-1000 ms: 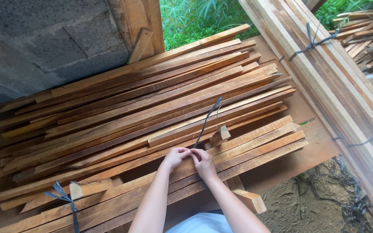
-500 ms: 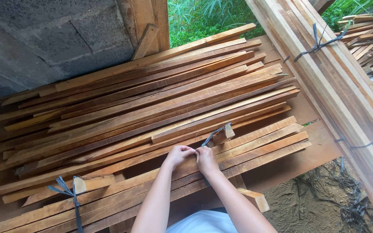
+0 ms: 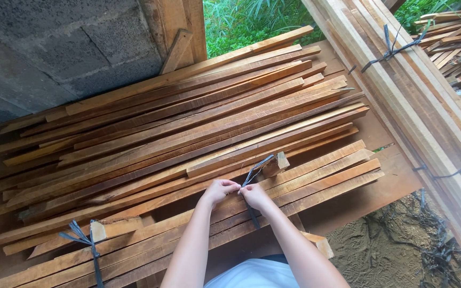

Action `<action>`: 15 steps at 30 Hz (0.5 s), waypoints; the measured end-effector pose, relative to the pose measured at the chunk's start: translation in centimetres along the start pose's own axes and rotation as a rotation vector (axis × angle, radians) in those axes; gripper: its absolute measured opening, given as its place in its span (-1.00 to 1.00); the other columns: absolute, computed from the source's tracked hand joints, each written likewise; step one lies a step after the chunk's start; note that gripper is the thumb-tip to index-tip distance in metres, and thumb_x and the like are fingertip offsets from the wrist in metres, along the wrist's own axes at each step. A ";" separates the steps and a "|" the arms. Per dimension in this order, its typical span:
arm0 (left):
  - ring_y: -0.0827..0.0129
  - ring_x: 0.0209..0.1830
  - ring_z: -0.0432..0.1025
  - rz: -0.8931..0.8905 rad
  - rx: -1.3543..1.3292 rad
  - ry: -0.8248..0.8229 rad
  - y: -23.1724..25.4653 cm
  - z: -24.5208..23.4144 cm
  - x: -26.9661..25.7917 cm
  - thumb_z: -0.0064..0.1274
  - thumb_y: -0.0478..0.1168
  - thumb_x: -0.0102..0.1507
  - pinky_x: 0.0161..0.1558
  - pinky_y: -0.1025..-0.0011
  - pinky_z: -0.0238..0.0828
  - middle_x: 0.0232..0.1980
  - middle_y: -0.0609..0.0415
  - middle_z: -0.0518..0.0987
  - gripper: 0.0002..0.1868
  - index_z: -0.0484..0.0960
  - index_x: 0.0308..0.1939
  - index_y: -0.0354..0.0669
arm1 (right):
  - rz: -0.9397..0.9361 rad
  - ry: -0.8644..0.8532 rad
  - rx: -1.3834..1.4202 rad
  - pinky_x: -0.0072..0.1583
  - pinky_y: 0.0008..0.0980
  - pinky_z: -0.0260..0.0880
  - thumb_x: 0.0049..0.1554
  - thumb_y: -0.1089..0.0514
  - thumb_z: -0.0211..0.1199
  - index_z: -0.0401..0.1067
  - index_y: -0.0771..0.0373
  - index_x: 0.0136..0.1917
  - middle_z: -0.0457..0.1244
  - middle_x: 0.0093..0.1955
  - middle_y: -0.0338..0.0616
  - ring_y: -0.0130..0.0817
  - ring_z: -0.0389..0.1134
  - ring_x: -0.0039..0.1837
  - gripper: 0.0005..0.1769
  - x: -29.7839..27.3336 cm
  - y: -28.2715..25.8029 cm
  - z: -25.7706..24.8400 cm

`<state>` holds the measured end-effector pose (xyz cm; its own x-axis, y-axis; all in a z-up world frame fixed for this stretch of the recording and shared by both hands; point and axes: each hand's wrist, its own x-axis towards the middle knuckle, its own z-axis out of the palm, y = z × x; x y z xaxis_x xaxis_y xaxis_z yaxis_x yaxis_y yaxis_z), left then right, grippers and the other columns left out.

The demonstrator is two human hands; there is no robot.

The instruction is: The person arranges long wooden planks on a workbench and secures them into bundles using black straps. They wrap the straps around the wood and tie them to hold the planks together.

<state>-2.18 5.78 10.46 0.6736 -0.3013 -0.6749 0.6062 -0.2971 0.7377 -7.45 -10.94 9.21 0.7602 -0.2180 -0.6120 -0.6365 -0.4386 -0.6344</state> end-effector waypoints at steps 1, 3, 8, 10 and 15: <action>0.53 -0.22 0.48 0.001 0.001 0.001 0.1 -0.1 0.1 0.39 -0.04 0.09 -0.16 0.61 0.29 -0.32 0.15 0.71 -0.69 0.83 -0.11 0.06 | -0.001 0.000 0.001 0.01 -0.22 0.39 0.14 -0.07 0.21 0.68 0.08 -0.17 0.46 -0.16 -0.03 -0.06 0.49 0.05 -0.70 -0.6 -1.0 -0.5; 0.52 -0.18 0.48 -0.006 0.020 -0.002 0.0 -0.1 0.1 0.35 -0.02 0.12 -0.11 0.58 0.31 -0.27 0.15 0.74 -0.72 0.84 -0.11 0.12 | -0.061 -0.081 -0.070 0.13 -0.23 0.40 -0.12 -0.21 0.50 0.57 0.21 -0.25 0.42 -0.21 0.10 0.03 0.47 0.07 -0.55 -2.1 -2.6 -1.4; 0.55 -0.16 0.54 0.010 0.070 0.004 -2.0 0.1 2.0 0.39 0.05 0.10 -0.09 0.58 0.34 -0.25 0.20 0.75 -0.70 0.84 -0.11 0.20 | -0.086 0.012 -0.318 0.14 -0.07 0.48 0.00 -0.09 0.41 0.59 0.14 -0.19 0.45 -0.15 0.03 0.01 0.47 0.14 -0.72 -1.6 -2.6 -0.6; 0.58 -0.20 0.55 0.022 0.077 0.012 -2.4 0.1 2.3 0.38 0.06 0.10 -0.11 0.60 0.35 -0.29 0.24 0.75 -0.72 0.84 -0.13 0.23 | -0.079 0.057 -0.320 0.13 -0.07 0.50 0.00 -0.09 0.37 0.60 0.08 -0.18 0.45 -0.17 -0.03 -0.04 0.48 0.13 -0.76 -1.4 -2.2 -0.5; 0.60 -0.23 0.52 0.044 0.084 0.023 -2.0 0.1 1.7 0.38 0.05 0.10 -0.13 0.63 0.34 -0.33 0.26 0.72 -0.73 0.84 -0.14 0.19 | -0.200 0.092 -0.377 0.09 -0.07 0.50 0.09 -0.01 0.33 0.65 0.08 -0.07 0.46 -0.13 0.02 0.05 0.48 0.10 -0.79 -2.2 -3.5 -2.7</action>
<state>-2.32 5.80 7.83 0.7090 -0.2957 -0.6402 0.5385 -0.3592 0.7623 -6.53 -11.27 14.04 0.8830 -0.1661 -0.4389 -0.3966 -0.7642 -0.5086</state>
